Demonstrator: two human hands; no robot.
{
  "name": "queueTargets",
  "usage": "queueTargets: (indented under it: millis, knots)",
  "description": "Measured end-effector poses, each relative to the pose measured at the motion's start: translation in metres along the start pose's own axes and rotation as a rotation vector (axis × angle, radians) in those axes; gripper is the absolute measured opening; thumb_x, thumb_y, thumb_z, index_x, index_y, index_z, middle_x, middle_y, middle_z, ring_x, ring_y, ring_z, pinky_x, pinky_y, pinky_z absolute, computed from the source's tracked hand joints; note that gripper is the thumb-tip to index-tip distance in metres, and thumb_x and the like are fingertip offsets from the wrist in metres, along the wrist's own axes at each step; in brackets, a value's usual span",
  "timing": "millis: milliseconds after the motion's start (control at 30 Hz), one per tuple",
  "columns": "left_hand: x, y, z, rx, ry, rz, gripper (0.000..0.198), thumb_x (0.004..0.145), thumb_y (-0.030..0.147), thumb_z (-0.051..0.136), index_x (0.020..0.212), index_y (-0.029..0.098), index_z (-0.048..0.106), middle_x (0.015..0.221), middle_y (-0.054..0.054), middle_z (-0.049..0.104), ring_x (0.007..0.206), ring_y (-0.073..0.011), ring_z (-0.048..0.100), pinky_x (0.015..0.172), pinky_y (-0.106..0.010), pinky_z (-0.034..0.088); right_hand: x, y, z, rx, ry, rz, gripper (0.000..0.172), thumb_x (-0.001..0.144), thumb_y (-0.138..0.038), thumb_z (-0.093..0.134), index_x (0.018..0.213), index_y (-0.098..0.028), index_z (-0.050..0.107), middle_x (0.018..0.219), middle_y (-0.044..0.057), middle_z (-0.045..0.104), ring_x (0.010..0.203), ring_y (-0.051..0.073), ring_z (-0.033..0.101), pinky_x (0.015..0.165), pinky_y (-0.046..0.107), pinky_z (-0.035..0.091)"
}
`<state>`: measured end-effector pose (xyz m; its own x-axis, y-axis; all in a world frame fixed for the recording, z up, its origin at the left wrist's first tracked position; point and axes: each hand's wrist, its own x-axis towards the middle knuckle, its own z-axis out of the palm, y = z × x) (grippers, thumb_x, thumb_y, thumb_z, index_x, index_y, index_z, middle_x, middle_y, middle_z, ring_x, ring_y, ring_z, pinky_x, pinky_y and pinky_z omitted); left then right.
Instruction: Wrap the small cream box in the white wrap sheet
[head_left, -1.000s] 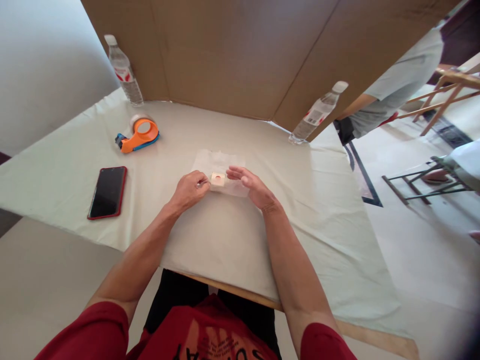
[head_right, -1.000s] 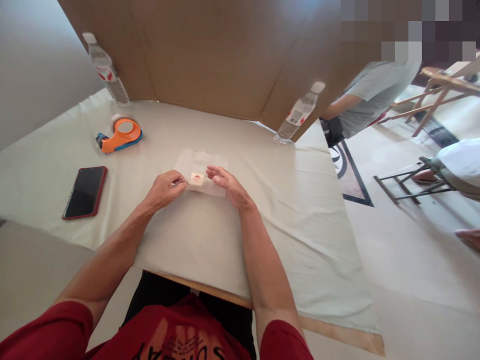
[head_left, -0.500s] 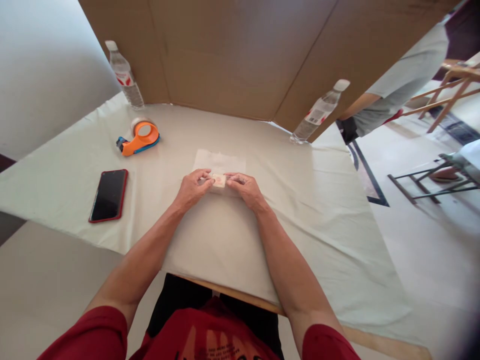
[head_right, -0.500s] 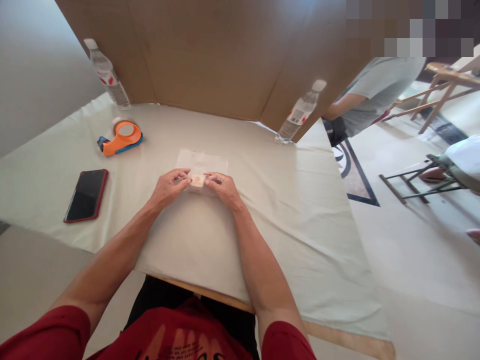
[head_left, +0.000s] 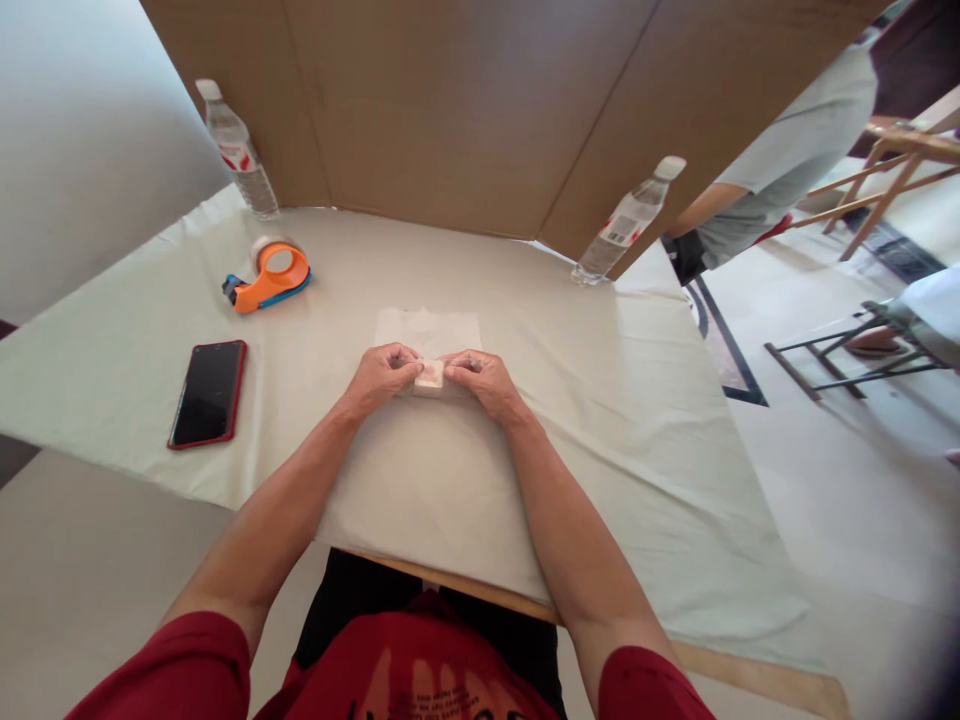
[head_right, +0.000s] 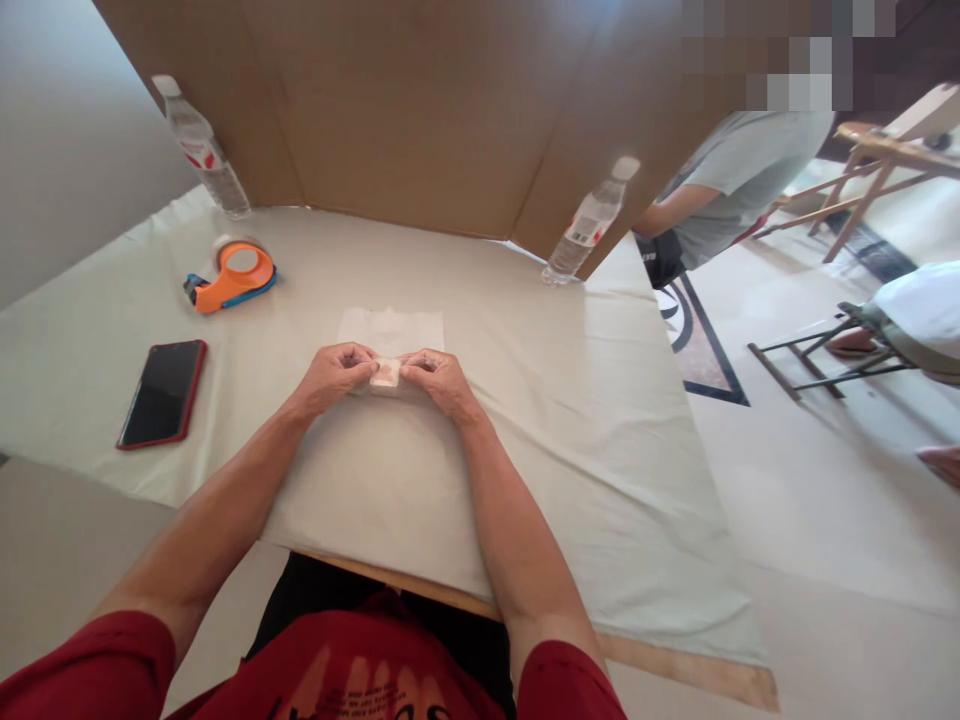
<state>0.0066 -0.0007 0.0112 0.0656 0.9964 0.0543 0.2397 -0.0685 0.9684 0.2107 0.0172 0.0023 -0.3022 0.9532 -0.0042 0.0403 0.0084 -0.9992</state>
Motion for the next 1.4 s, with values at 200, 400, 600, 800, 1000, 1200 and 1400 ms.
queueTargets:
  millis: [200,400,600,800,1000,1200,1400]
  knots:
    - [-0.0037,0.0041,-0.0020,-0.019,-0.038,-0.035,0.025,0.067,0.037,0.069,0.062,0.016,0.058,0.092,-0.007,0.071,0.073,-0.0129,0.061,0.068,-0.025,0.047,-0.0022,-0.0009,-0.0001,0.016,-0.010,0.004,0.022,0.067,-0.037,0.077,0.068,-0.020,0.063,0.096,0.004,0.075,0.084,0.018,0.065,0.085,0.034,0.049]
    - [-0.0031,0.0051,-0.0012,0.002,-0.008,-0.054,0.027,0.066,0.039,0.069,0.062,0.015,0.058,0.091,-0.007,0.072,0.072,-0.0136,0.060,0.067,-0.025,0.046,0.0005,0.0030,0.0018,0.036,0.060,0.006,0.021,0.065,-0.034,0.076,0.067,-0.019,0.062,0.091,0.003,0.072,0.082,0.016,0.063,0.083,0.031,0.047]
    - [-0.0031,0.0036,-0.0009,-0.014,-0.018,-0.061,0.027,0.066,0.040,0.070,0.065,0.015,0.059,0.092,-0.008,0.071,0.071,-0.0130,0.059,0.065,-0.024,0.044,0.0006,0.0042,-0.0025,0.036,0.002,0.000,0.021,0.069,-0.036,0.075,0.072,-0.019,0.063,0.105,0.005,0.073,0.085,0.015,0.063,0.082,0.029,0.045]
    - [-0.0033,0.0015,0.0013,-0.069,-0.021,-0.016,0.025,0.068,0.037,0.069,0.062,0.015,0.057,0.090,-0.007,0.070,0.074,-0.0132,0.060,0.068,-0.024,0.046,0.0030,0.0057,-0.0028,0.079,-0.025,0.007,0.023,0.067,-0.034,0.079,0.070,-0.018,0.062,0.095,0.003,0.074,0.080,0.014,0.063,0.080,0.029,0.045]
    - [-0.0038,0.0023,0.0002,-0.078,-0.010,-0.014,0.024,0.068,0.035,0.068,0.061,0.015,0.057,0.087,-0.007,0.070,0.073,-0.0135,0.061,0.068,-0.024,0.047,0.0032,0.0048,-0.0016,0.065,-0.025,0.014,0.026,0.066,-0.037,0.079,0.071,-0.019,0.062,0.096,0.004,0.074,0.083,0.016,0.064,0.081,0.030,0.047]
    - [-0.0037,0.0024,0.0004,-0.077,0.009,-0.027,0.023,0.068,0.035,0.068,0.061,0.016,0.056,0.086,-0.006,0.072,0.072,-0.0133,0.060,0.066,-0.024,0.046,0.0022,0.0034,-0.0003,0.047,0.003,0.029,0.026,0.066,-0.037,0.078,0.070,-0.020,0.059,0.095,0.005,0.075,0.082,0.016,0.064,0.081,0.030,0.047]
    - [-0.0036,0.0029,0.0020,-0.064,0.032,-0.017,0.021,0.068,0.033,0.067,0.060,0.016,0.056,0.082,-0.005,0.071,0.070,-0.0127,0.059,0.065,-0.024,0.045,0.0024,0.0019,0.0002,0.050,0.017,0.041,0.026,0.065,-0.036,0.078,0.069,-0.020,0.058,0.092,0.003,0.073,0.079,0.014,0.062,0.080,0.030,0.046]
